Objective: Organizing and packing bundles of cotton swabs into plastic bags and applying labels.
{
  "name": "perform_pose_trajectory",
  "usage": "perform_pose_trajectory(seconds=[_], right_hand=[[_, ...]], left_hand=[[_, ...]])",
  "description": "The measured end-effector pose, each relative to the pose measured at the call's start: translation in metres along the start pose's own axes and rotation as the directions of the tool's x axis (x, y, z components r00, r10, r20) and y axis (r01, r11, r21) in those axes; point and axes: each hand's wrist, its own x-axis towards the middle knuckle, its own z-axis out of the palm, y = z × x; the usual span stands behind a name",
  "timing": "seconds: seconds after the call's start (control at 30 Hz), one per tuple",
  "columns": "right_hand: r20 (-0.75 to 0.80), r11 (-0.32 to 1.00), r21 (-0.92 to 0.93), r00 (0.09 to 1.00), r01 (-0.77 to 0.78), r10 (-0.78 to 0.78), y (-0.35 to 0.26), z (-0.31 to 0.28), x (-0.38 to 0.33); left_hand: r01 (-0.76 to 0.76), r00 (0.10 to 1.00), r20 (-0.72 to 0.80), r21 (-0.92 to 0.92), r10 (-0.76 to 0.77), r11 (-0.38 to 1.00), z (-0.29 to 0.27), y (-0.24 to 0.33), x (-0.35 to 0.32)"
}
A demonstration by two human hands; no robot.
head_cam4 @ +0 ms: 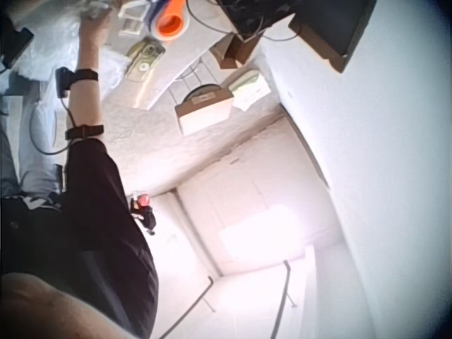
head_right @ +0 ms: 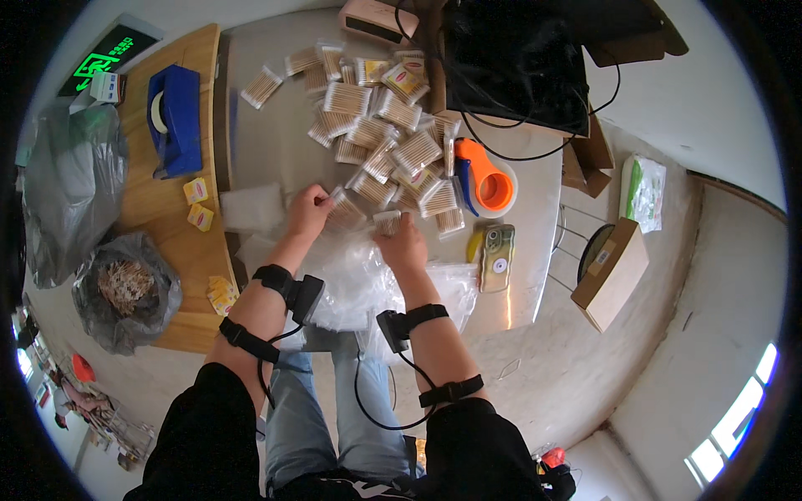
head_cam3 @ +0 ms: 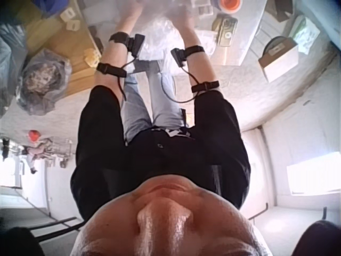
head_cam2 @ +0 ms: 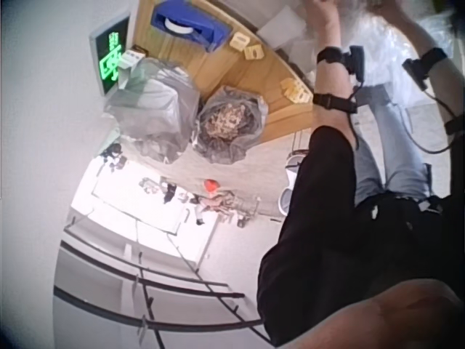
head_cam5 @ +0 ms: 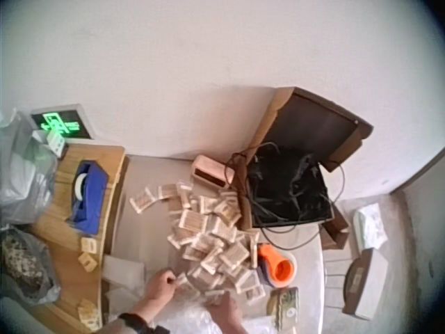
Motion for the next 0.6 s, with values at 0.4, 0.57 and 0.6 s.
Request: perform_pose_trajectory(seconds=[0.4, 0.57, 0.6], right_hand=[[-0.006, 0.961, 0.275, 1.0, -0.003, 0.005, 0.03, -0.011, 0.015], [0.013, 0.87, 0.493, 1.0, 0.002, -0.01, 0.075, -0.005, 0.025], [0.143, 0.864, 0.503, 0.988, -0.018, -0.063, 0.084, 0.0, 0.028]], left_hand=[[0.02, 0.928, -0.257, -0.688, -0.269, 0.725, -0.022, 0.021, -0.006], [0.317, 0.943, 0.276, -0.562, -0.188, 0.764, -0.021, 0.033, 0.004], [0.123, 0.946, 0.322, -0.212, -0.05, 0.969, -0.013, 0.03, 0.008]])
